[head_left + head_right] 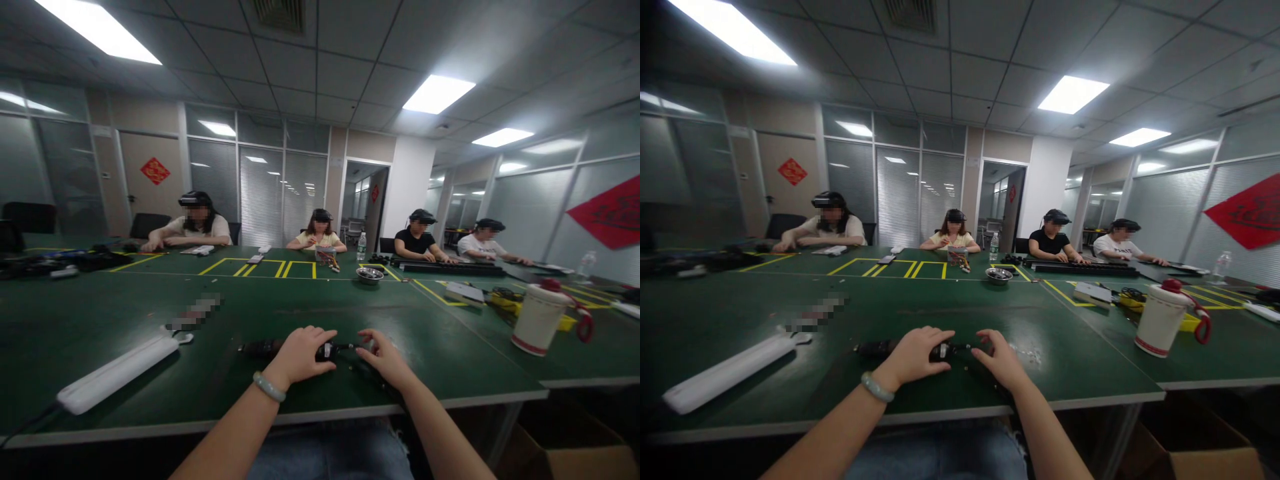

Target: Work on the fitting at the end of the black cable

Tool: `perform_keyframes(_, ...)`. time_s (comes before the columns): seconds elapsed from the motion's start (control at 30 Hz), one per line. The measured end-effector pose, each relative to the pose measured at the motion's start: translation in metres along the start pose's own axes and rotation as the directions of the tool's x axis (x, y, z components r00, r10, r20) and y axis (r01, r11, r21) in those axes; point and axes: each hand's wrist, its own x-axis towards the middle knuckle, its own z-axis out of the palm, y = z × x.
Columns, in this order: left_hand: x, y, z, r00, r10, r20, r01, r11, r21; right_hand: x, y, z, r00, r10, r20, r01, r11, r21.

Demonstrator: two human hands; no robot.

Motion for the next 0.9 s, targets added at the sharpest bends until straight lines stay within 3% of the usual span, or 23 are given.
perform_keyframes(0.17,0.002,0.002,0.006,0.999,0.048,0.003,-0.048,0.998,0.028,-0.017,-0.015,-0.004,0.986,-0.138,0.095,0.146,0.985,-0.087)
perform_keyframes(0.53,0.005,0.014,0.007,0.999,0.007,0.033,-0.01,0.994,0.112,-0.043,-0.016,-0.016,0.958,-0.159,0.238,0.162,0.987,0.006)
perform_keyframes(0.7,0.006,0.019,0.007,0.999,0.019,0.025,-0.023,0.986,0.165,-0.028,-0.021,-0.022,0.936,-0.15,0.318,0.104,0.982,0.157)
perform_keyframes(0.9,0.008,0.019,0.012,0.999,0.025,0.023,-0.029,0.982,0.185,0.018,-0.031,-0.009,0.909,-0.271,0.316,0.215,0.956,0.201)
